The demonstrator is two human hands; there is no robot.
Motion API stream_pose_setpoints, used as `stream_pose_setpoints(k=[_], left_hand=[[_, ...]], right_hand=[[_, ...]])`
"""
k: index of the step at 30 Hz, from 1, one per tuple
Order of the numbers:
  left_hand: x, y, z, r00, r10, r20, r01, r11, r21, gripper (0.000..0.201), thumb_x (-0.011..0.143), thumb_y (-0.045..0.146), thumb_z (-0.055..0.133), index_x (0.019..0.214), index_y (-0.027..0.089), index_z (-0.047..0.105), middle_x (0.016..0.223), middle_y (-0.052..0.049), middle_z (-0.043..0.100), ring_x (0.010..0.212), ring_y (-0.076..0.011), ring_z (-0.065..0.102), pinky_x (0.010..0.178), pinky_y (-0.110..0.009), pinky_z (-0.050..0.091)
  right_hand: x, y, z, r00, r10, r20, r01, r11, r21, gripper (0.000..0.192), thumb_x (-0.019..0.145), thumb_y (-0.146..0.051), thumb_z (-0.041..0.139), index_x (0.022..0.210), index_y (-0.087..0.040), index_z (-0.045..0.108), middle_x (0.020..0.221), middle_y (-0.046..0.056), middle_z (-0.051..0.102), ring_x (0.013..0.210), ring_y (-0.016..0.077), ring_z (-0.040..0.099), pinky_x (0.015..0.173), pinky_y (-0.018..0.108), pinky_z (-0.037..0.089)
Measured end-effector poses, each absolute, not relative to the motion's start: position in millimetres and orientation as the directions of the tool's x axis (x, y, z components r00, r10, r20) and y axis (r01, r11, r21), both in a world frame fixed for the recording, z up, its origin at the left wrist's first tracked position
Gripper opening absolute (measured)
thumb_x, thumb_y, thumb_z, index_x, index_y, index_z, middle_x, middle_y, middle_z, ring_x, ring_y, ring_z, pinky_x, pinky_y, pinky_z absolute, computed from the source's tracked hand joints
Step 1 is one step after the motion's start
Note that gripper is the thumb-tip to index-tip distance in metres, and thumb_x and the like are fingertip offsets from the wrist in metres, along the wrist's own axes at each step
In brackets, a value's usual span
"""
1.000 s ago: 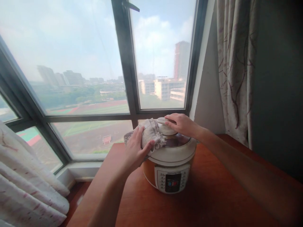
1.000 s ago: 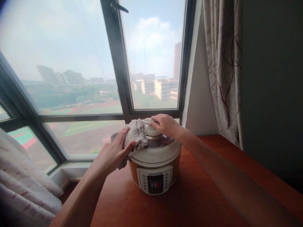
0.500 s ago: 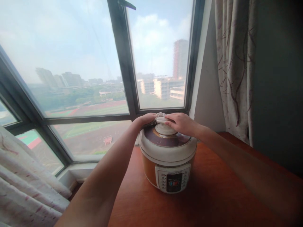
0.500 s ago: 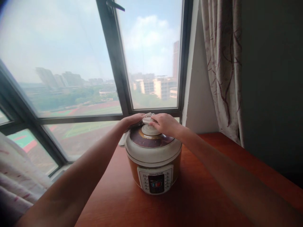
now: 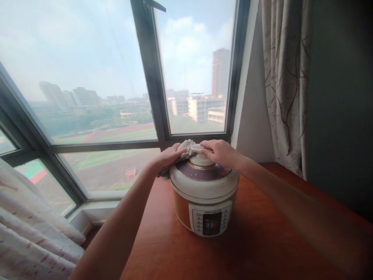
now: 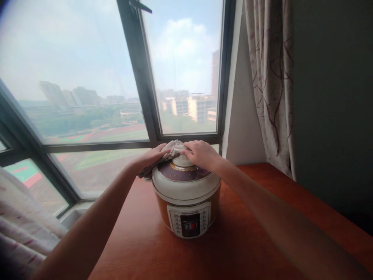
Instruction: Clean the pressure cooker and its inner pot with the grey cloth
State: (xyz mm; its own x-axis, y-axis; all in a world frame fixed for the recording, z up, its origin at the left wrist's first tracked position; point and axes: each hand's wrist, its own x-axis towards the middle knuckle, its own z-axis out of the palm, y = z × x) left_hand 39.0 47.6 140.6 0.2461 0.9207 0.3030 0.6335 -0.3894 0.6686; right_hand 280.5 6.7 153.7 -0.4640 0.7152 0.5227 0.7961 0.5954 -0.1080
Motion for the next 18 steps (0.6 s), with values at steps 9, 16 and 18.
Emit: stream_pose_setpoints(k=[9,16,18], left_hand=[[39.0,-49.3,123.2,0.12,0.87,0.478,0.802,-0.369,0.471,0.057,0.095,0.061,0.039,0.118,0.015,0.064,0.117,-0.015,0.068,0.114,-0.0337,0.06,0.096,-0.044,0.046],[35.9,-93.1,79.1,0.016,0.802,0.597,0.806,-0.363,0.467,0.065,0.092,0.056,0.049,0.143,0.017,0.049,0.139,-0.017,0.057,0.133,-0.0374,0.047,0.107,-0.053,0.039],[34.4,-88.2,73.5,0.001,0.797,0.604,0.791,-0.37,0.487,0.068,0.092,0.057,0.048,0.145,0.015,0.045,0.142,-0.019,0.055,0.135,-0.0374,0.046,0.108,-0.054,0.039]], right_hand=[[280.2,5.5,149.2,-0.477,0.663,0.577,0.744,0.654,-0.137,0.029,0.098,-0.033,0.051,0.116,-0.019,0.07,0.116,0.009,0.073,0.106,0.0227,0.068,0.089,0.028,0.047],[278.9,4.2,148.5,-0.472,0.661,0.583,0.748,0.651,-0.133,0.029,0.099,-0.033,0.051,0.115,-0.019,0.07,0.117,0.009,0.073,0.106,0.0225,0.068,0.088,0.027,0.047],[278.9,3.7,148.4,-0.467,0.664,0.584,0.751,0.646,-0.133,0.03,0.099,-0.034,0.05,0.116,-0.018,0.07,0.117,0.01,0.073,0.106,0.023,0.068,0.088,0.028,0.047]])
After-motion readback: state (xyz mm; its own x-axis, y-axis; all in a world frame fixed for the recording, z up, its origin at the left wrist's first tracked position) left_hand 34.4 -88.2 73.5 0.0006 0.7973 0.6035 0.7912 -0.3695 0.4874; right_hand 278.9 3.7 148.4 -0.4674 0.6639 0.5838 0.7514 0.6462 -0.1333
